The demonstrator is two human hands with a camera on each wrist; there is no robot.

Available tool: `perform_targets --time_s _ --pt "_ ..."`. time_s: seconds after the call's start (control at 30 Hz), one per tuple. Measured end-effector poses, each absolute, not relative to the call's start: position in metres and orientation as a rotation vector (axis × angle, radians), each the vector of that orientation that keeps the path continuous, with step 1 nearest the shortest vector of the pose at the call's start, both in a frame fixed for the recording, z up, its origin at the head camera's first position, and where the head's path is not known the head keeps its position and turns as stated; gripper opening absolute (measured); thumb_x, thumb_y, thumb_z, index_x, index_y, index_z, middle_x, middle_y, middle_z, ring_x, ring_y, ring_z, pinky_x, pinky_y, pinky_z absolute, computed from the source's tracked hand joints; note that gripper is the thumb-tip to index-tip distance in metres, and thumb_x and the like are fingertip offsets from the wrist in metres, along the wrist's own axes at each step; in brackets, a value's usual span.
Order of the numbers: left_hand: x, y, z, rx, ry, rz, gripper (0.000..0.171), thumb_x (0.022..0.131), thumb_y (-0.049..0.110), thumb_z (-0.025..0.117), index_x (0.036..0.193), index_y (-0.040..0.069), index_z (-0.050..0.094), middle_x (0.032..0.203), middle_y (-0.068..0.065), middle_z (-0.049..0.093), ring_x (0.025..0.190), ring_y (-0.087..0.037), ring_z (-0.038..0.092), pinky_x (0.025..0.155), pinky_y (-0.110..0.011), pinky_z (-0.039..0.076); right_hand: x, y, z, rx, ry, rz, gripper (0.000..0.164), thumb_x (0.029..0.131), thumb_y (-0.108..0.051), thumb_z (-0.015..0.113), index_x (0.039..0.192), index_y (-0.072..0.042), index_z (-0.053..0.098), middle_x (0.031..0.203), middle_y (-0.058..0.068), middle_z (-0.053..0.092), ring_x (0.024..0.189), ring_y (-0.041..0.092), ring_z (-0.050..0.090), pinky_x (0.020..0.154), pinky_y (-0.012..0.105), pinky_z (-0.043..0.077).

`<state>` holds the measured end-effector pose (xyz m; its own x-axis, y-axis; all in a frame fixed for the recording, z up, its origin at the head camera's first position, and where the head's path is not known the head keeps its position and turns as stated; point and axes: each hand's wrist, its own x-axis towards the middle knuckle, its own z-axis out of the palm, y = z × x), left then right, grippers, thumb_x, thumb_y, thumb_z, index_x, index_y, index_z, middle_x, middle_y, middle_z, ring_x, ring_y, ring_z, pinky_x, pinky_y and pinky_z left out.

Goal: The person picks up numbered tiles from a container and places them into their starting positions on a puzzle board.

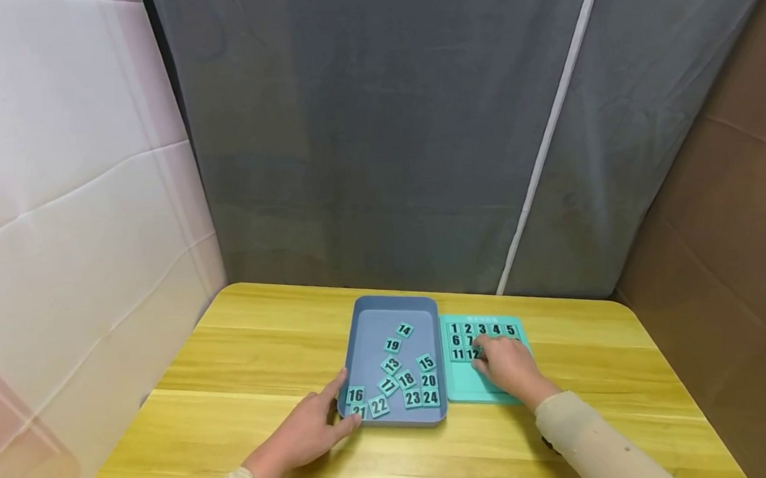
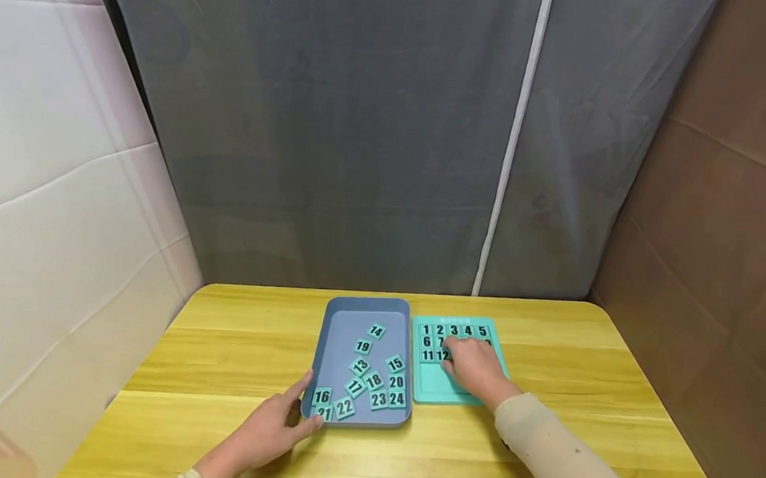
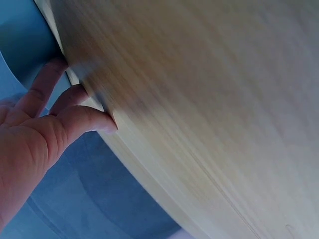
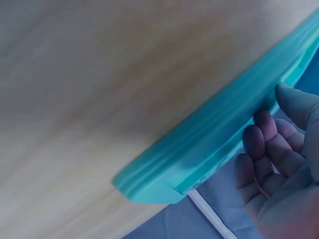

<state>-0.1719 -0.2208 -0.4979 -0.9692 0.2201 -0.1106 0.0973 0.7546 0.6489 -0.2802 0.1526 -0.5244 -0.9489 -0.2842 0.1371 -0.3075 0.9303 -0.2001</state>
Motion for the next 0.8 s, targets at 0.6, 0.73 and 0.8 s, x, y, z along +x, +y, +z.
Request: perform_targets --time_s 0.6,0.73,0.8 --pt "-0.174 -0.223 -0.499 0.285 2.763 1.014 0.092 0.097 0.044 0.078 0.166 0.002 0.034 0.127 -0.009 0.074 0.11 -0.023 0.06 0.105 -0.058 0.051 -0.28 0.088 -0.476 0.857 -2.887 0.5 0.03 0.096 -0.02 0.083 0.124 -0.014 0.077 0.105 0.001 0.08 0.096 0.021 0.074 0.091 0.045 0.061" --pt "-0.176 -0.221 -0.499 0.288 2.762 1.023 0.092 0.097 0.044 0.078 0.166 0.002 0.035 0.125 -0.009 0.074 0.109 -0.023 0.06 0.106 -0.059 0.051 -0.282 0.062 -0.479 1.036 -2.899 0.483 0.028 0.097 -0.018 0.081 0.125 -0.015 0.077 0.113 0.001 0.08 0.105 0.02 0.074 0.094 0.042 0.061" --pt "-0.177 -0.22 -0.499 0.298 2.763 1.026 0.092 0.097 0.044 0.078 0.166 0.001 0.035 0.125 -0.01 0.074 0.109 -0.024 0.06 0.106 -0.06 0.051 -0.283 0.051 -0.483 1.101 -2.886 0.421 0.027 0.098 -0.017 0.08 0.125 -0.016 0.078 0.119 -0.001 0.08 0.11 0.02 0.074 0.098 0.041 0.06"
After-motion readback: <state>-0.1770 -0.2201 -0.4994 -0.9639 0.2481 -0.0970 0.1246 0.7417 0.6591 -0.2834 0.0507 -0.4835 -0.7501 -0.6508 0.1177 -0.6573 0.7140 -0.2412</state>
